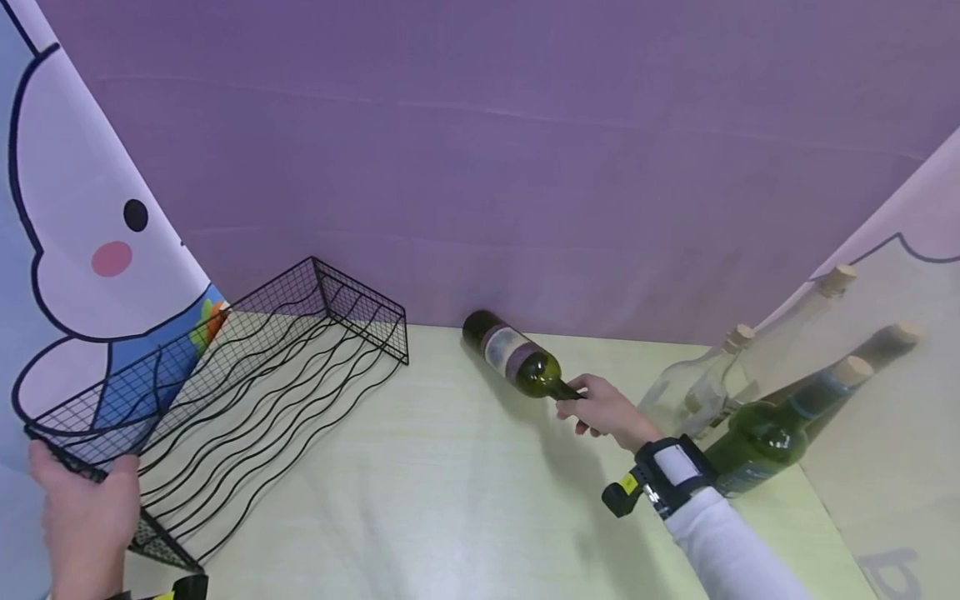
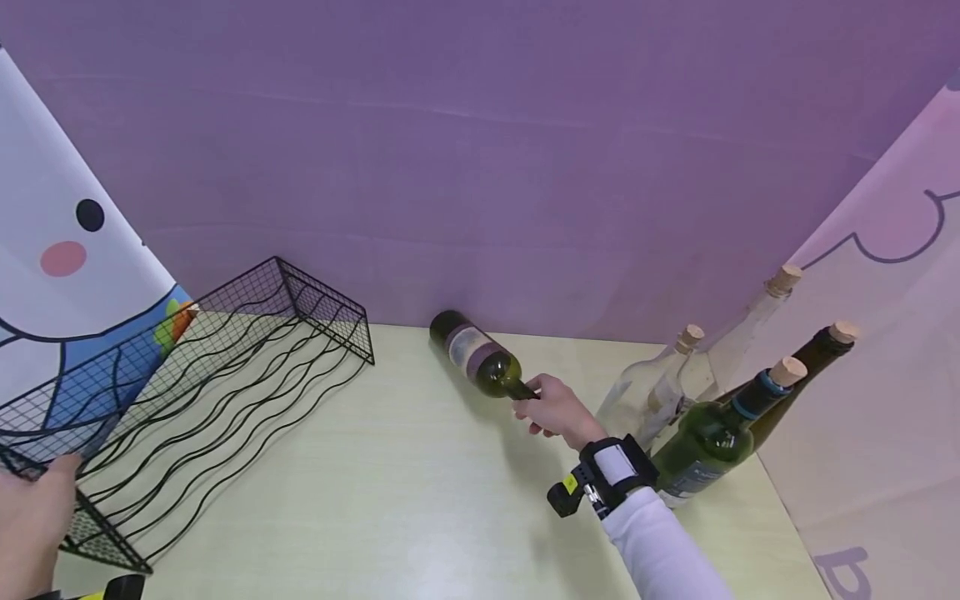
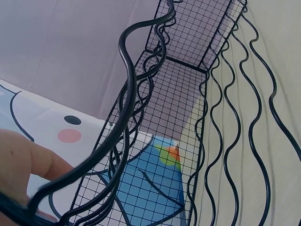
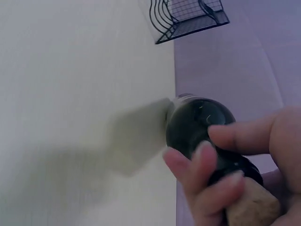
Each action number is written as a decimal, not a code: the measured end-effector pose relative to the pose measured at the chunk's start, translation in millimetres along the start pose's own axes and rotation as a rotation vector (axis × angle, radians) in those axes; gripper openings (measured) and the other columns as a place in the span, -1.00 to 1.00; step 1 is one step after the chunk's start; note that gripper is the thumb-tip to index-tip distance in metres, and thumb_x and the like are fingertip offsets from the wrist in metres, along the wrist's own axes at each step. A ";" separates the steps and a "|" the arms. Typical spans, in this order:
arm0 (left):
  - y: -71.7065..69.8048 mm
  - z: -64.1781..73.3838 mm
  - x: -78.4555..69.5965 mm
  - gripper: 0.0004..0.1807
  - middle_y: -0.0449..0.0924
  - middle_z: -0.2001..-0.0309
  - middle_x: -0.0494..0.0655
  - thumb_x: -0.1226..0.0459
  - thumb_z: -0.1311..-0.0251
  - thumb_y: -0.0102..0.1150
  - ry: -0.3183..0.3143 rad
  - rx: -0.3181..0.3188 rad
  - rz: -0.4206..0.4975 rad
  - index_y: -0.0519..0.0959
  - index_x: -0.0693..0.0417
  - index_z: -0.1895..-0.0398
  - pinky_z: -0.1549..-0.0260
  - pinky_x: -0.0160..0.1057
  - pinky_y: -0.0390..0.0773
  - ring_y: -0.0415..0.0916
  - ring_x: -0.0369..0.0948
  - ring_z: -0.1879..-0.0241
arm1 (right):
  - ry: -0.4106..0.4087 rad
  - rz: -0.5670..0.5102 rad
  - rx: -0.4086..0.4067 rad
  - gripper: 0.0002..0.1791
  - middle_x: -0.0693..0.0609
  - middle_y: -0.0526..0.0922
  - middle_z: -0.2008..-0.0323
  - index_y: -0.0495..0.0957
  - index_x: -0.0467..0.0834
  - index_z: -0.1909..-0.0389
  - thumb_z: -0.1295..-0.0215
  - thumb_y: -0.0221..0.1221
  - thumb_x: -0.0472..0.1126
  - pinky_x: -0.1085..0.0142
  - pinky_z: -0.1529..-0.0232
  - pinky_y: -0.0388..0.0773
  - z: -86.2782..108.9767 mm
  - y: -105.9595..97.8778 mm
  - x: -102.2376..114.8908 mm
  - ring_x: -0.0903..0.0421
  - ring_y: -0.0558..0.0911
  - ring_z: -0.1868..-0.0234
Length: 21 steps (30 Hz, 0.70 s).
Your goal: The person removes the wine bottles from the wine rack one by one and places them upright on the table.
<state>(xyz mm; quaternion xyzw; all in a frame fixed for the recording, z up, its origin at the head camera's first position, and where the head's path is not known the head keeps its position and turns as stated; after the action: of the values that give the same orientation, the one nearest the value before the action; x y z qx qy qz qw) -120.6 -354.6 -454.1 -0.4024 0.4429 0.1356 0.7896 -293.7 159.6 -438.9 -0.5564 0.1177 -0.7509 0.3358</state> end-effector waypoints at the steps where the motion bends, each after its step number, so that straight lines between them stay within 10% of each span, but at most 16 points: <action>1: -0.2 -0.1 0.0 -0.03 -0.41 -0.56 0.33 0.06 -0.38 -0.20 -0.002 0.000 -0.001 -0.68 -0.24 -0.51 -0.46 0.33 -0.15 -0.35 0.36 -0.53 | -0.009 0.004 -0.013 -0.59 -0.14 0.66 0.26 0.40 -0.34 -0.11 -0.32 0.13 -0.21 0.42 0.55 0.32 -0.8 -1.8 0.6 0.18 0.50 0.55; 11: 0.1 -1.9 1.7 -0.03 -0.39 -0.56 0.36 0.07 -0.36 -0.20 0.002 -0.010 -0.009 -0.67 -0.23 -0.52 -0.45 0.34 -0.13 -0.31 0.37 -0.52 | -0.069 -0.172 -0.177 -0.50 -0.33 0.62 -0.04 0.46 -0.40 -0.20 -0.27 0.23 -0.29 0.42 0.29 0.68 -2.0 -14.7 7.6 0.24 0.67 0.43; 21: 0.3 -2.9 1.6 -0.03 -0.38 -0.56 0.35 0.09 -0.36 -0.21 0.001 -0.014 -0.018 -0.67 -0.21 -0.52 -0.44 0.35 -0.11 -0.30 0.37 -0.52 | -0.089 -0.658 -0.301 -0.50 -0.08 0.54 -0.03 0.44 -0.41 -0.23 -0.30 0.22 -0.33 0.44 0.10 0.67 -4.3 -26.2 14.8 0.26 0.76 0.31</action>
<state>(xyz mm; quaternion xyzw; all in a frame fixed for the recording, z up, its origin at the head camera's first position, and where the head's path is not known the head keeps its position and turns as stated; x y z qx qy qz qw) -121.5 -356.8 -456.3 -0.4120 0.4389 0.1315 0.7876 -309.7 168.9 -414.8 -0.6400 0.0270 -0.7679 -0.0047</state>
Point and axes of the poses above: each hand's wrist, its own z-axis away from the middle knuckle, its own y-axis out of the palm, x = y × z, the point moved 2 cm from there along -z, towards the middle knuckle
